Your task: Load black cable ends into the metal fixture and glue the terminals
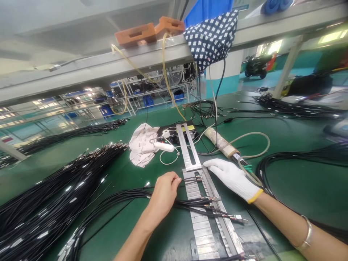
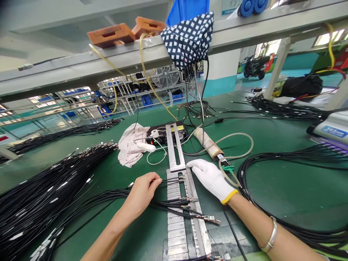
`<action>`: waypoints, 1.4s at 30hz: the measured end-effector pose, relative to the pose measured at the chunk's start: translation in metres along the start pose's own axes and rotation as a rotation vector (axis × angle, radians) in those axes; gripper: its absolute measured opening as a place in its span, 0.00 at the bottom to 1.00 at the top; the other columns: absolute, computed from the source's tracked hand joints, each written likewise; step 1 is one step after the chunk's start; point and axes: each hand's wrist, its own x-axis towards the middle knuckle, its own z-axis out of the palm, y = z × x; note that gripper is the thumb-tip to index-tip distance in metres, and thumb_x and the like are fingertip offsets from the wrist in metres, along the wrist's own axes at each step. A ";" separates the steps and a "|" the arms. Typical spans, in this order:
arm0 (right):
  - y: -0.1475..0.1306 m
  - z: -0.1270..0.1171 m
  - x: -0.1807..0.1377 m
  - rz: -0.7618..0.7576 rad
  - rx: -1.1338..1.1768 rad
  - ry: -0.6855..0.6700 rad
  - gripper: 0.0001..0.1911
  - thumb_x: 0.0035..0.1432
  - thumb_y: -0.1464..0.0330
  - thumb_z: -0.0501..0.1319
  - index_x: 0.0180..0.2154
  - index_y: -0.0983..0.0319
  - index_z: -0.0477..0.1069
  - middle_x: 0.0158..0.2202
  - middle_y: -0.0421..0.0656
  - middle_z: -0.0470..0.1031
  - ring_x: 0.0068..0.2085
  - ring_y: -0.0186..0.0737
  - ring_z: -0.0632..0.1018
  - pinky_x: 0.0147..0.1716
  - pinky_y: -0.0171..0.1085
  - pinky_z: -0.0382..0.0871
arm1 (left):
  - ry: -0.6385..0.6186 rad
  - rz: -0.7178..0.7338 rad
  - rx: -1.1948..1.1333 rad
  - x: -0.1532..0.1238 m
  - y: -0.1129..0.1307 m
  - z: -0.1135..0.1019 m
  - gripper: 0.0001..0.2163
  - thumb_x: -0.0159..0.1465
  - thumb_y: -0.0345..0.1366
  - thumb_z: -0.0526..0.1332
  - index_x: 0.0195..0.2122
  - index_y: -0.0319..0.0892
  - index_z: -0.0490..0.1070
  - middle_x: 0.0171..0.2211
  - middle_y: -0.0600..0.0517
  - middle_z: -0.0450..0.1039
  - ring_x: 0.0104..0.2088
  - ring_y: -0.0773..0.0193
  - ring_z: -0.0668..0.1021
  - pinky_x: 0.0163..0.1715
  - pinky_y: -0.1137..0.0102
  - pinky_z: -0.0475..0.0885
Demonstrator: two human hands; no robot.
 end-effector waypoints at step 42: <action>-0.018 0.018 -0.014 -0.479 -0.504 -0.161 0.20 0.60 0.79 0.53 0.45 0.57 0.79 0.54 0.48 0.74 0.54 0.50 0.72 0.53 0.51 0.70 | 0.040 -0.016 -0.064 0.006 -0.008 0.027 0.07 0.64 0.31 0.61 0.28 0.41 0.75 0.26 0.55 0.70 0.28 0.64 0.70 0.31 0.71 0.61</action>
